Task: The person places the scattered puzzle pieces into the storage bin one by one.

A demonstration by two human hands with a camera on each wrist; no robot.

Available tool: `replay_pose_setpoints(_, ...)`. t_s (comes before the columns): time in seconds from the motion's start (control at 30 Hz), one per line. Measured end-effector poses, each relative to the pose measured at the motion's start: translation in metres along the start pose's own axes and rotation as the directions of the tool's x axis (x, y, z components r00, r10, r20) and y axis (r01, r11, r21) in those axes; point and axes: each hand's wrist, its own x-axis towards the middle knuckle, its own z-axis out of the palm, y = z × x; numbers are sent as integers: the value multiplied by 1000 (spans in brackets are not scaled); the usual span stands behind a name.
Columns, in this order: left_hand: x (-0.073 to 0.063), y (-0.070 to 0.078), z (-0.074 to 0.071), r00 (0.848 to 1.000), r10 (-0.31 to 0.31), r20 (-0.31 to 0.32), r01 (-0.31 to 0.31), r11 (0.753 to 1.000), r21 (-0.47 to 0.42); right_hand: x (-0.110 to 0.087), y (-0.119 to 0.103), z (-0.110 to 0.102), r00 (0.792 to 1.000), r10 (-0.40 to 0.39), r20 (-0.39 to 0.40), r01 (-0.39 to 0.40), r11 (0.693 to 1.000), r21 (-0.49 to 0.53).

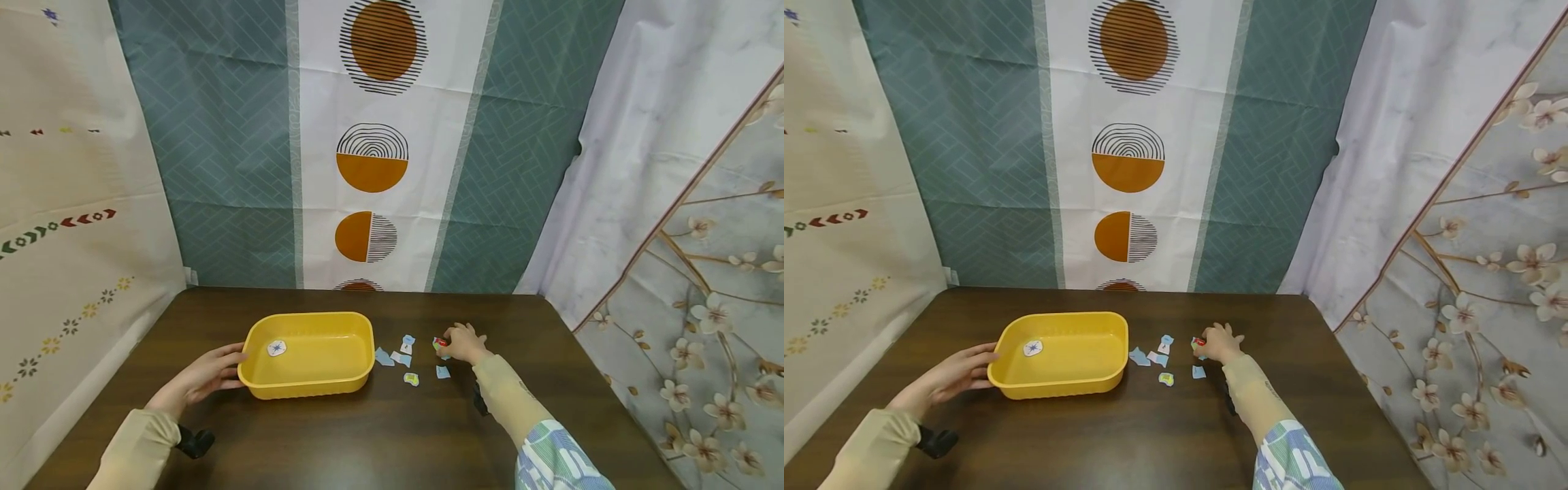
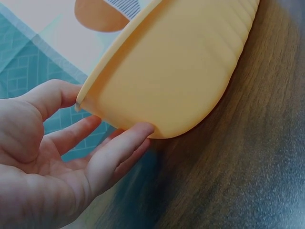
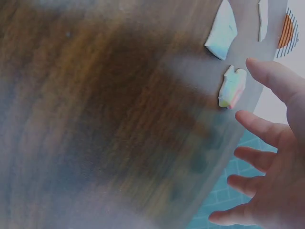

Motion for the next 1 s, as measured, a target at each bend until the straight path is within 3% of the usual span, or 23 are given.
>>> replay_pose_setpoints(1.0, -1, 0, -2, 1000, 6, 5, -5, 1000, -11, 5, 0, 12, 1000, -3, -5, 3, 999, -37)
